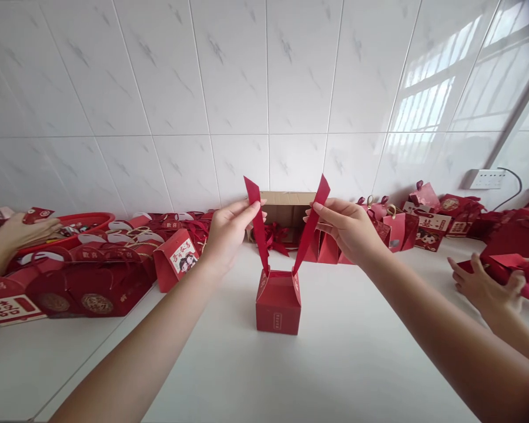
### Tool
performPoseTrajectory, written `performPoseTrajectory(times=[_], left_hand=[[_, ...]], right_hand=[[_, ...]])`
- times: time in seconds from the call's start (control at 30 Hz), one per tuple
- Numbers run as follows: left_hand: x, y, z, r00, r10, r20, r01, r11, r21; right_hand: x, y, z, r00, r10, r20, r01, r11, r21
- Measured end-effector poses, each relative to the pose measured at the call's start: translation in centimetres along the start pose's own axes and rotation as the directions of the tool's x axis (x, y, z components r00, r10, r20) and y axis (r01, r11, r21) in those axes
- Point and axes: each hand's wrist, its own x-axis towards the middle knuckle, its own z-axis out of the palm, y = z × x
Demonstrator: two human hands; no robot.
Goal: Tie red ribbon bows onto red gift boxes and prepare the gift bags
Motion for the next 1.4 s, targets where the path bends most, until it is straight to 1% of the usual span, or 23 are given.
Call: performPoseTrajectory(times=[0.1,0.23,0.43,0.6,0.7,0.73,0.8,0.87,0.9,0.93,0.97,1.03,1.1,1.13,1.17,1.2,1.23,1.27,1.33,1.37,1.4], left_hand=[[0.0,0.0,0.3,0.999,-0.001,0.032,0.002,0.999,-0.039],[0.0,0.1,0.4,0.999,-0.003,0.039,0.005,0.997,-0.074],[-0.5,0.9,0.5,0.997,0.010,0.081,-0.004,0.998,-0.068],[-0.9,1.3,1.1,0.992,0.039,0.119,-0.038,0.999,-0.013],[-0.9,1.2,1.4,0.981,0.006,0.193,-0.015,0.999,0.047],[-0.9,1.1,1.4,0.974,-0.005,0.227,-0.010,0.998,0.067],[-0.8,1.0,1.6,0.957,-0.013,0.288,-0.018,0.995,0.103],[-0.6,0.9,1.7,0.948,-0.016,0.318,-0.030,0.990,0.140],[-0.6,1.0,1.7,0.947,-0.016,0.322,-0.038,0.986,0.162],[-0.5,1.0,1.7,0.945,-0.019,0.327,-0.044,0.982,0.184],[-0.6,1.0,1.6,0.941,-0.021,0.336,-0.050,0.978,0.200],[-0.7,1.2,1.4,0.930,-0.030,0.367,-0.045,0.980,0.194],[-0.9,1.2,1.1,0.914,-0.061,0.401,0.009,0.991,0.130],[-1.0,1.2,1.0,0.904,-0.085,0.418,0.054,0.995,0.086],[-1.1,1.2,0.8,0.896,-0.110,0.431,0.101,0.994,0.044],[-1.2,1.2,0.7,0.889,-0.136,0.438,0.147,0.989,0.008],[-1.3,1.1,0.6,0.885,-0.161,0.437,0.189,0.982,-0.022],[-1.3,1.1,0.5,0.883,-0.188,0.429,0.229,0.972,-0.045],[-1.3,0.9,0.4,0.883,-0.256,0.393,0.305,0.950,-0.067],[-1.3,0.8,0.4,0.880,-0.291,0.376,0.343,0.936,-0.077],[-1.2,0.6,0.4,0.872,-0.321,0.371,0.378,0.922,-0.091]], right_hand=[[0.1,-0.3,0.0,1.000,0.005,0.006,-0.005,1.000,-0.022],[0.2,-0.6,-0.2,1.000,-0.008,0.002,0.008,0.999,-0.032],[0.3,-1.1,0.2,0.999,-0.009,0.045,0.009,1.000,-0.001],[0.2,-1.4,1.1,0.997,0.018,0.072,-0.017,1.000,-0.016],[-0.1,-1.5,1.6,0.997,0.008,0.078,0.002,0.992,-0.126],[-0.2,-1.5,1.8,0.995,0.001,0.100,0.017,0.983,-0.180],[-0.6,-1.6,2.1,0.978,-0.004,0.210,0.056,0.968,-0.243],[-1.0,-1.6,2.4,0.935,0.003,0.354,0.080,0.972,-0.219],[-1.1,-1.5,2.4,0.914,-0.002,0.406,0.089,0.977,-0.196],[-1.3,-1.4,2.5,0.905,-0.013,0.425,0.100,0.978,-0.183],[-1.4,-1.3,2.5,0.909,-0.026,0.415,0.113,0.976,-0.186],[-1.4,-0.8,2.5,0.935,-0.059,0.351,0.143,0.965,-0.218],[-1.4,-0.3,2.3,0.946,-0.099,0.308,0.182,0.950,-0.254],[-1.4,-0.1,2.2,0.943,-0.122,0.311,0.213,0.937,-0.278],[-1.4,0.1,2.0,0.930,-0.156,0.333,0.265,0.912,-0.313],[-1.5,0.2,1.7,0.906,-0.203,0.371,0.343,0.867,-0.361],[-1.5,0.4,1.4,0.870,-0.255,0.423,0.436,0.797,-0.417],[-1.6,0.6,1.2,0.821,-0.303,0.484,0.536,0.701,-0.470],[-1.7,0.8,0.7,0.711,-0.345,0.613,0.697,0.459,-0.551],[-1.8,0.9,0.5,0.669,-0.336,0.663,0.743,0.338,-0.578],[-1.9,1.0,0.3,0.641,-0.317,0.699,0.767,0.233,-0.597]])
